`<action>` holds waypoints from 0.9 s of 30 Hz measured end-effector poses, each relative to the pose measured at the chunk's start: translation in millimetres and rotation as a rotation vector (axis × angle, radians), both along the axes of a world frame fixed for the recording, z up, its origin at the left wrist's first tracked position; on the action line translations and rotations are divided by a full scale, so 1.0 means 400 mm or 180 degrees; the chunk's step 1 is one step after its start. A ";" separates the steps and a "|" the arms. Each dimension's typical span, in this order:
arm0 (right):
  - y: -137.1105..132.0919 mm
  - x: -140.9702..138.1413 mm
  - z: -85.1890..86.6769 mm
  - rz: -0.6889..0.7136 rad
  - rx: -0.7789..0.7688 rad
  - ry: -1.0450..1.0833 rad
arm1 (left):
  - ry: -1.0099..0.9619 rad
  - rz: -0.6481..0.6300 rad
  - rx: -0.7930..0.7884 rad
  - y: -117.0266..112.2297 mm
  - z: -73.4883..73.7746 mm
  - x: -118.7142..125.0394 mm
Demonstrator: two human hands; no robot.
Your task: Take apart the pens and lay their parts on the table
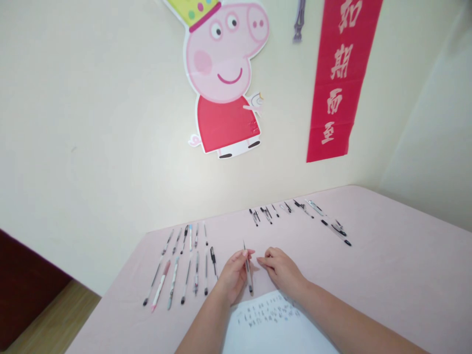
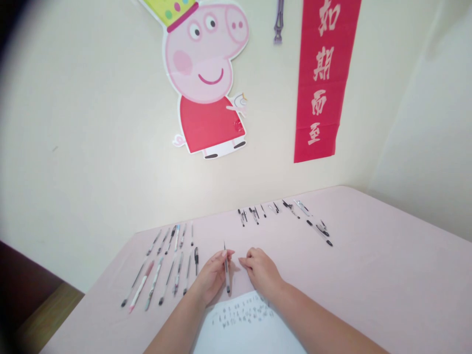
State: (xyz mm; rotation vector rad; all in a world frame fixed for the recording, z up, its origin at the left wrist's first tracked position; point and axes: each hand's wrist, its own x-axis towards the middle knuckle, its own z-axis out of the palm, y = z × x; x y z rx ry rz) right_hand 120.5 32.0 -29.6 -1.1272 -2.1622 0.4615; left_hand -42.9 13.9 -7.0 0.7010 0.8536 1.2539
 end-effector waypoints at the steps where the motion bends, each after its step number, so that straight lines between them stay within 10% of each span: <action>1: -0.002 0.001 0.003 -0.0024 0.0006 -0.0040 | -0.0032 0.0013 -0.0013 0.000 0.000 -0.001; 10: -0.037 0.003 0.064 0.0058 -0.0091 0.0298 | -0.0542 0.0389 -0.0127 0.010 -0.002 -0.009; 27: -0.007 -0.001 0.028 -0.0126 -0.0290 0.0211 | -0.0448 0.0685 -0.0235 0.021 -0.014 0.000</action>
